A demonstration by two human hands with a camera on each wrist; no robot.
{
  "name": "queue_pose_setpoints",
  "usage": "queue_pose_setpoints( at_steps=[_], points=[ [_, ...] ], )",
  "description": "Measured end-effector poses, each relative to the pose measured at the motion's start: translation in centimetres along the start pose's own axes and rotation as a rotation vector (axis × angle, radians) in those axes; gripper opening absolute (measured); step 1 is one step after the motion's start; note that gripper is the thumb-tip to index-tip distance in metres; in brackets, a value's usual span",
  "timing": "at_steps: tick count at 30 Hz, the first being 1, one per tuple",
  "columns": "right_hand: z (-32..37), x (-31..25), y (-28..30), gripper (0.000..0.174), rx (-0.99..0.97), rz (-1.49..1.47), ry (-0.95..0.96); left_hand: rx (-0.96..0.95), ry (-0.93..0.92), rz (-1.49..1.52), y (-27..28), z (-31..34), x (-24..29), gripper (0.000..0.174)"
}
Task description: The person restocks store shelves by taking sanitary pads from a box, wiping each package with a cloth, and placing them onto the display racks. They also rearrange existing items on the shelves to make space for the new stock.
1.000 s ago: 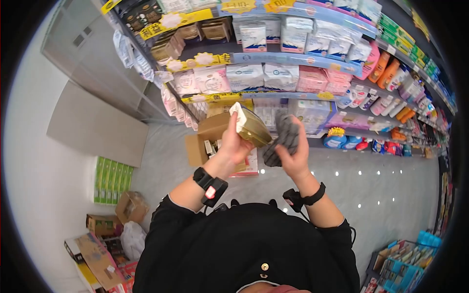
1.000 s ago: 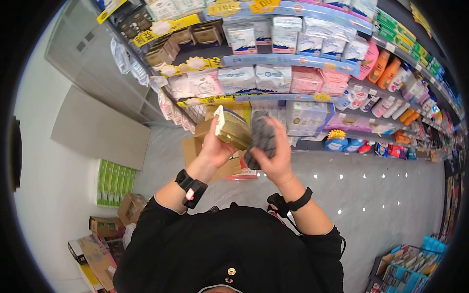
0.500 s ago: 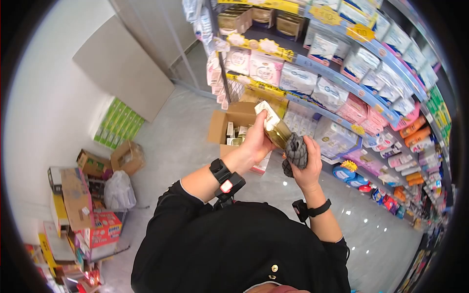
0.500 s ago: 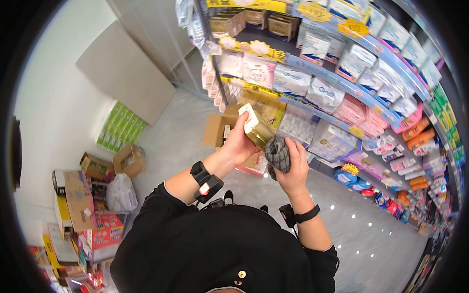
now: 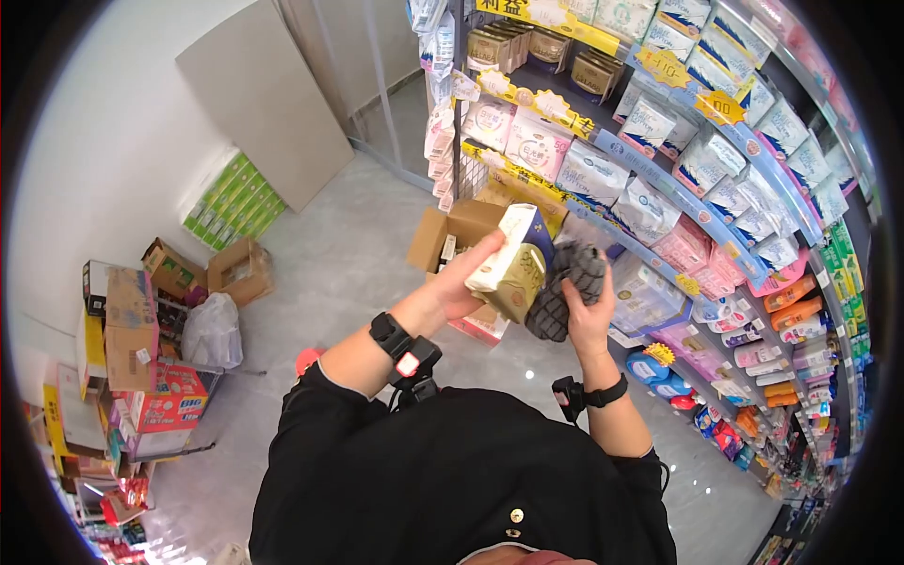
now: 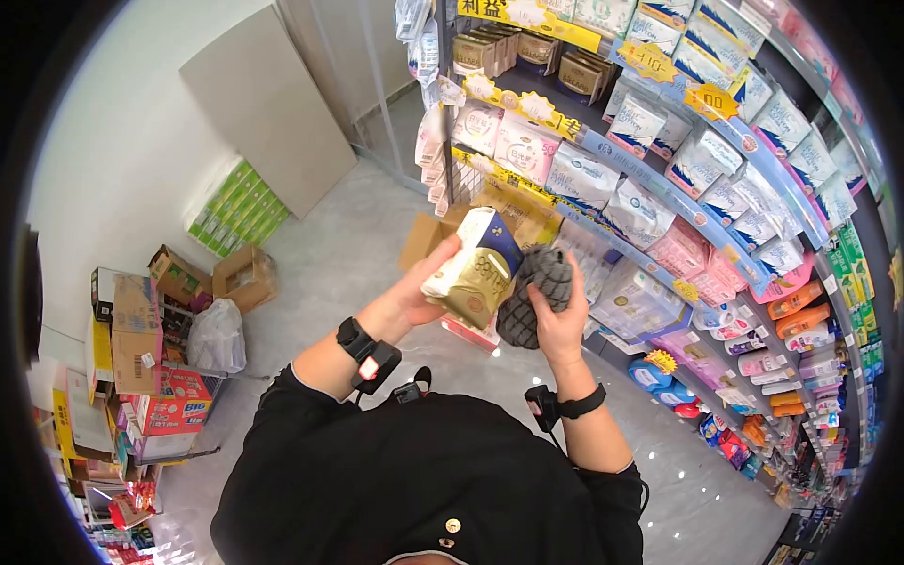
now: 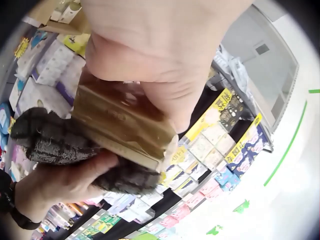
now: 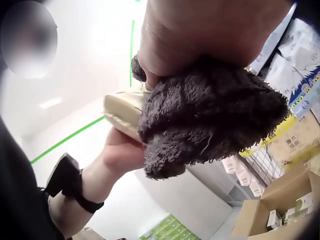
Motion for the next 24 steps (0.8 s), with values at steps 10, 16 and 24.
queue_pose_setpoints(
  at_steps=[10,16,24],
  points=[
    [-0.1,-4.6,0.7,0.074,-0.299,0.501,0.470,-0.004,0.166,-0.043,-1.1,-0.7,-5.9,0.048],
    [-0.3,1.2,6.6,0.041,0.033,-0.289,-0.432,-0.036,0.196,-0.045,-3.9,-1.4,-5.8,0.052],
    [0.4,0.0,7.4,0.099,-0.578,-0.584,-0.314,0.034,0.532,-0.404,-2.8,-3.1,-5.3,0.047]
  ],
)
Point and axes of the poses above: each hand's wrist, its own z-axis away from the middle knuckle, its own y-axis out of the back of the hand, x = y × z, the point moved 1 cm from there along -z, towards the middle knuckle, and after that the axes turned 2 degrees about -y, right-handed, at the moved point
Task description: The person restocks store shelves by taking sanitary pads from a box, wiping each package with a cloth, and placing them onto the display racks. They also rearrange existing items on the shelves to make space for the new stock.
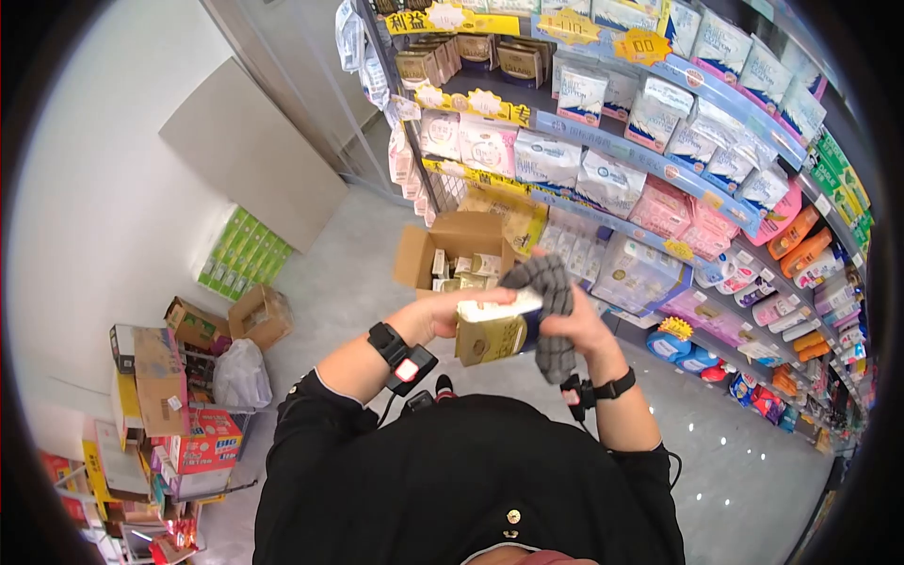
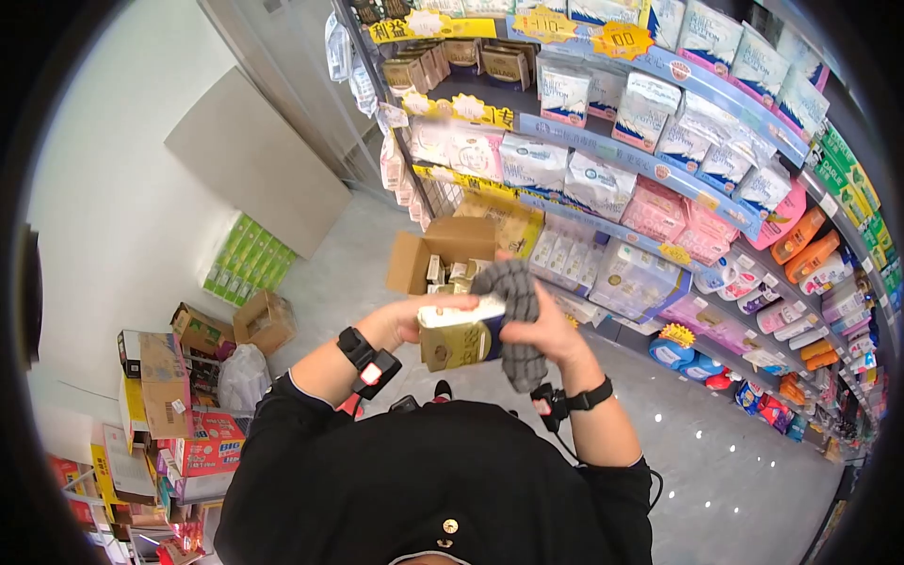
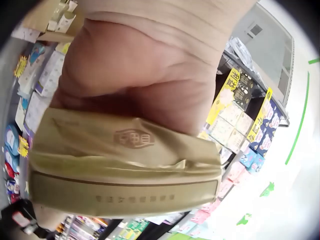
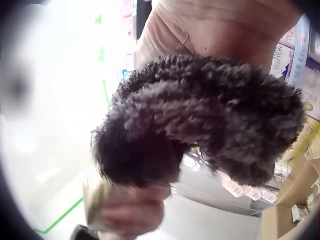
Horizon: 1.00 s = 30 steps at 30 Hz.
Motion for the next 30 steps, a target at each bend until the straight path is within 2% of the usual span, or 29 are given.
queue_pose_setpoints(
  at_steps=[1,2,3,4,6,7,8,10,11,12,14,15,16,18,19,22,23,24,26,28,30],
  points=[
    [-0.4,-0.1,-0.5,0.097,0.032,0.052,-0.018,-0.064,0.030,0.013,0.1,0.3,0.6,0.043],
    [-0.8,-0.1,-0.9,0.095,0.064,0.107,-0.037,-0.052,-0.021,-0.004,0.0,0.4,1.1,0.047],
    [-1.2,1.0,-0.1,0.079,0.126,0.108,-0.025,-0.028,-0.047,0.051,1.0,-0.1,1.1,0.052],
    [-1.6,1.7,0.3,0.079,0.122,0.113,-0.028,-0.005,-0.069,0.109,1.7,-0.4,1.3,0.057],
    [-2.6,2.3,1.3,0.060,0.408,-0.022,-0.028,0.014,-0.169,0.303,3.2,-0.4,3.2,0.059],
    [-3.5,1.5,0.7,0.051,0.505,-0.034,0.054,-0.280,-0.266,0.311,5.7,-0.6,4.1,0.064],
    [-4.3,1.8,1.1,0.050,0.623,-0.001,0.101,-0.289,-0.269,0.311,7.2,-1.6,3.8,0.064],
    [-6.4,1.7,0.9,0.052,0.725,0.108,0.241,0.091,-0.465,0.211,5.5,-1.4,5.4,0.066],
    [-7.8,1.8,0.4,0.054,0.718,0.225,0.361,0.048,-0.506,0.190,6.0,-2.3,5.7,0.074],
    [-9.1,2.0,0.0,0.057,0.707,0.344,0.482,0.035,-0.509,0.197,6.3,-3.2,6.1,0.074],
    [-11.3,1.1,-0.8,0.067,0.686,1.014,0.572,0.138,-0.607,0.266,7.6,-4.7,7.6,0.093],
    [-12.6,1.0,-1.3,0.069,0.671,1.118,0.613,0.076,-0.604,0.334,8.6,-4.8,8.8,0.108],
    [-13.9,0.9,-1.6,0.072,0.656,1.223,0.652,0.053,-0.603,0.338,9.4,-4.9,10.0,0.108],
    [-16.1,1.3,-1.6,0.074,0.633,1.290,0.659,0.168,-0.670,0.236,10.6,-4.7,12.0,0.107],
    [-17.1,1.5,-1.6,0.074,0.610,1.324,0.653,0.222,-0.643,0.228,11.1,-4.6,13.2,0.104],
    [-19.4,1.8,-1.7,0.073,0.633,1.354,0.619,0.151,-0.611,0.114,13.4,-5.1,17.2,0.103],
    [-19.5,1.8,-1.7,0.073,0.644,1.347,0.568,0.191,-0.693,-0.014,14.2,-5.8,18.3,0.101],
    [-19.4,1.9,-1.6,0.072,0.650,1.336,0.514,0.176,-0.667,-0.005,15.0,-6.3,19.5,0.101],
    [-18.9,2.2,-0.8,0.070,0.689,1.330,0.480,0.364,-0.896,-0.285,16.2,-6.6,22.9,0.100],
    [-17.7,2.5,0.5,0.067,0.713,1.344,0.396,0.385,-0.962,-0.280,16.8,-6.9,26.8,0.102],
    [-16.6,3.1,1.9,0.066,0.758,1.334,0.379,0.457,-0.988,-0.439,17.4,-7.5,30.2,0.099]
  ],
)
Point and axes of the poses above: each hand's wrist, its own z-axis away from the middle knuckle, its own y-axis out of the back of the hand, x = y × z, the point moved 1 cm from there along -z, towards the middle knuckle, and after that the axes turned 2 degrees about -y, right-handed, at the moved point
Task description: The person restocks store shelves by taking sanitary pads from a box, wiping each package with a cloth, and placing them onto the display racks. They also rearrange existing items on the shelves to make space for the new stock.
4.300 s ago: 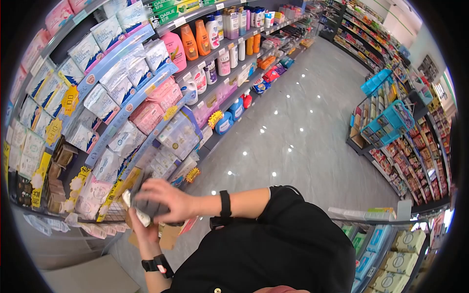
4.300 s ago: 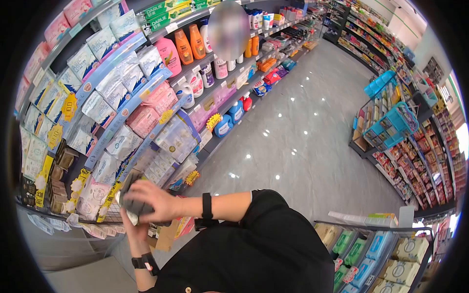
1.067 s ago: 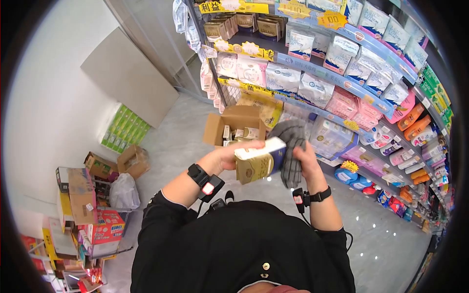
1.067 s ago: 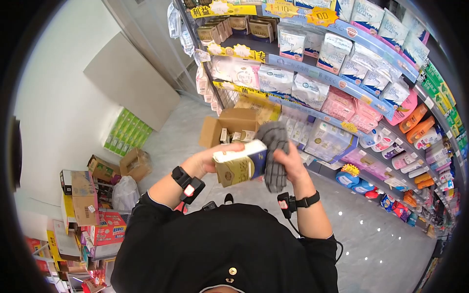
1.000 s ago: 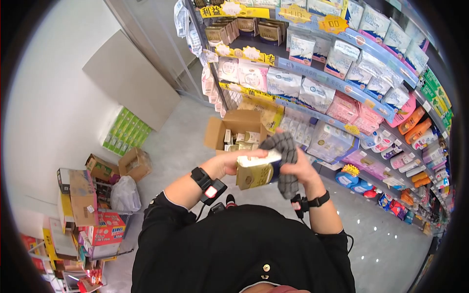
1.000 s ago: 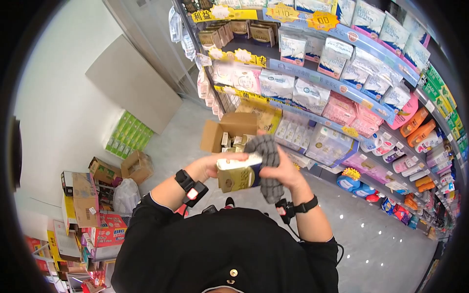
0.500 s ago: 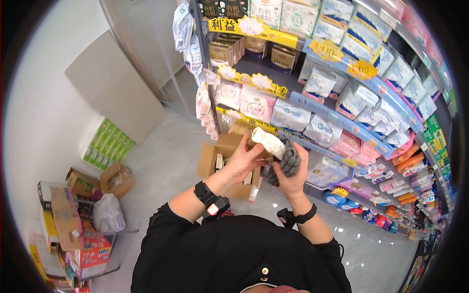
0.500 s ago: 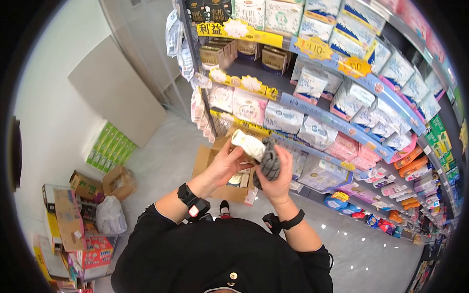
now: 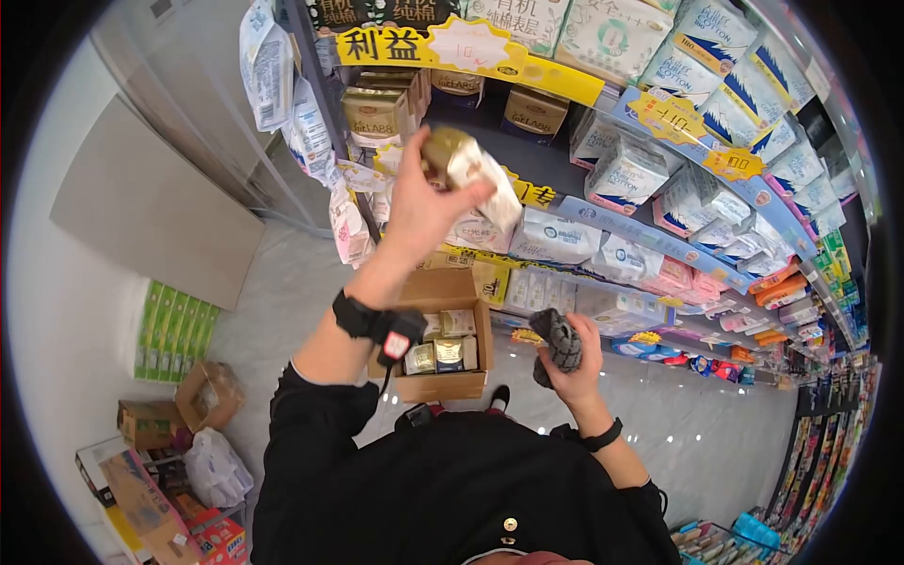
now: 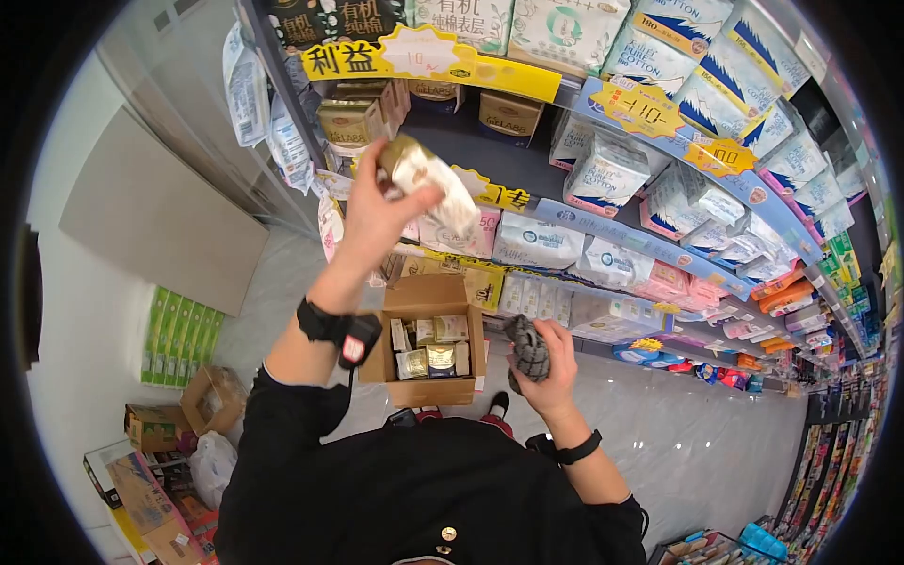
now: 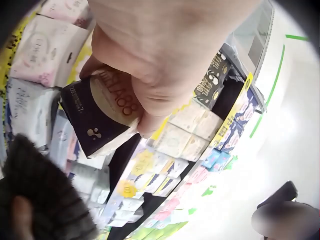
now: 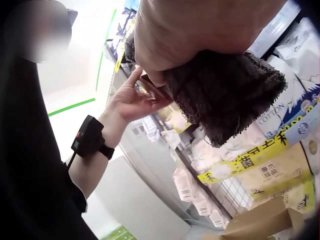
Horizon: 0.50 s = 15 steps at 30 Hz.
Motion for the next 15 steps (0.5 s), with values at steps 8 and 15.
queue_pose_setpoints(
  at_steps=[8,15],
  points=[
    [2.2,7.5,2.4,0.057,-0.014,-0.108,-0.243,0.274,-0.220,-0.960,-1.6,-11.5,-2.9,0.103],
    [2.2,11.9,4.8,0.059,0.045,-0.122,-0.366,0.104,-0.616,-1.014,-1.1,-17.3,-4.8,0.049]
  ],
)
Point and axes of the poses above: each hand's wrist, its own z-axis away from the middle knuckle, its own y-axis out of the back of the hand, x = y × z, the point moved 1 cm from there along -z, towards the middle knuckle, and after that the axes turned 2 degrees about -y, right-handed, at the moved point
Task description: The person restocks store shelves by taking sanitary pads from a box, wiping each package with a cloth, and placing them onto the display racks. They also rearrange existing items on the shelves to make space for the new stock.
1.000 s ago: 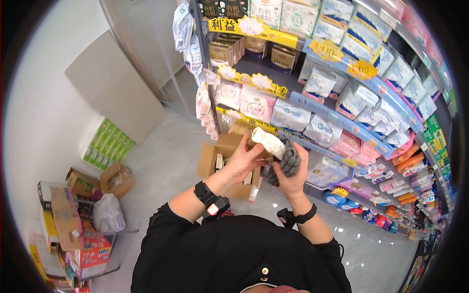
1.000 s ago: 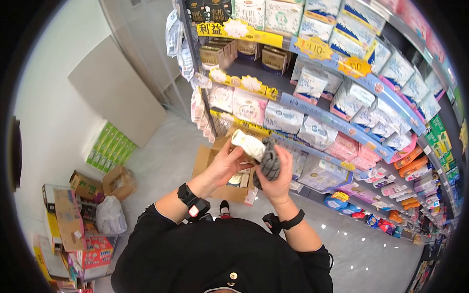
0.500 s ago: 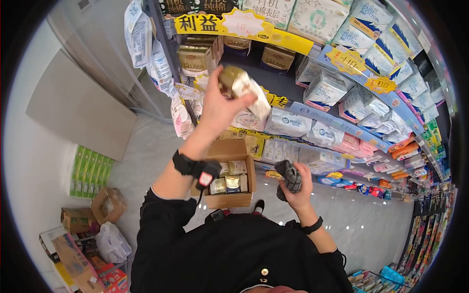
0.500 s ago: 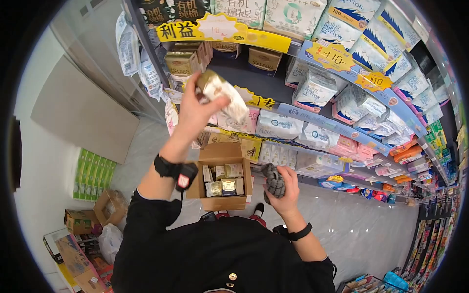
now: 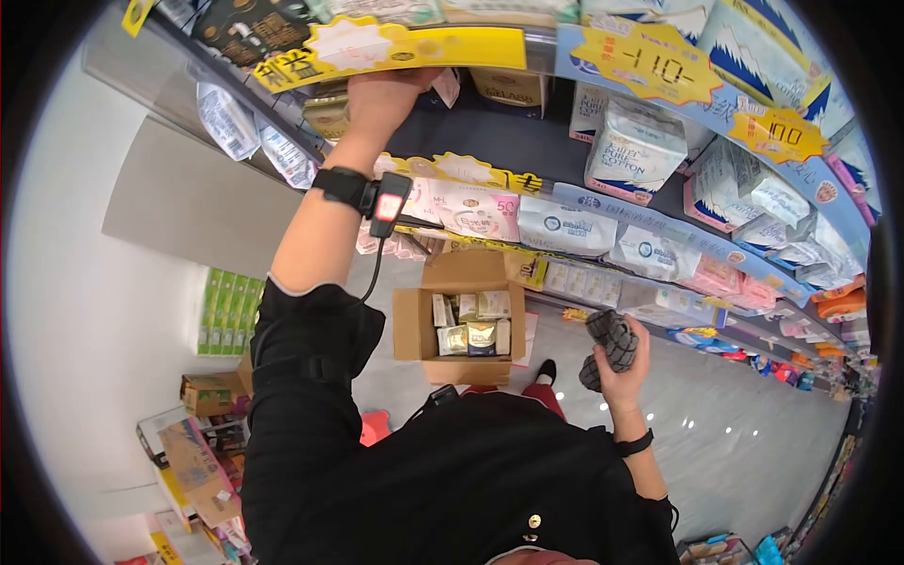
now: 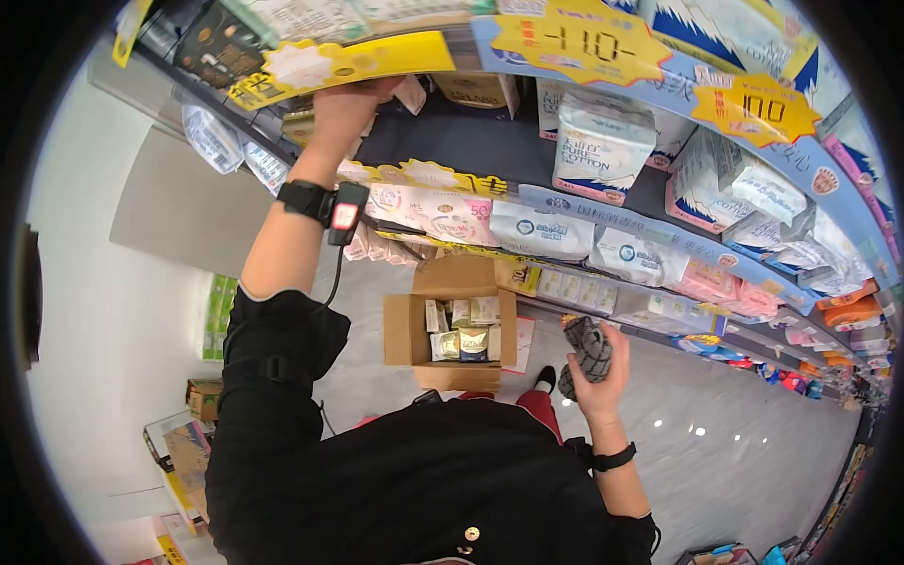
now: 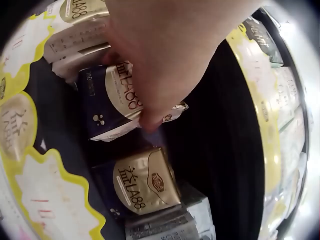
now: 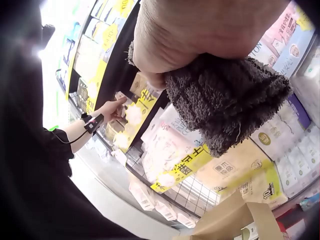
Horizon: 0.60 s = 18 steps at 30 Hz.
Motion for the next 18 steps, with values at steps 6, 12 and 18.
queue_pose_setpoints(
  at_steps=[6,12,18],
  points=[
    [0.6,2.4,1.2,0.058,-0.055,-0.060,-0.106,-0.192,0.478,0.203,2.8,1.9,1.7,0.065],
    [-0.8,0.2,0.4,0.061,-0.149,-0.001,-0.052,-0.120,0.582,0.194,4.2,3.4,1.6,0.086],
    [-0.9,-2.0,-1.3,0.063,-0.243,0.000,0.018,-0.013,0.272,-0.029,2.9,3.7,5.3,0.082]
  ],
)
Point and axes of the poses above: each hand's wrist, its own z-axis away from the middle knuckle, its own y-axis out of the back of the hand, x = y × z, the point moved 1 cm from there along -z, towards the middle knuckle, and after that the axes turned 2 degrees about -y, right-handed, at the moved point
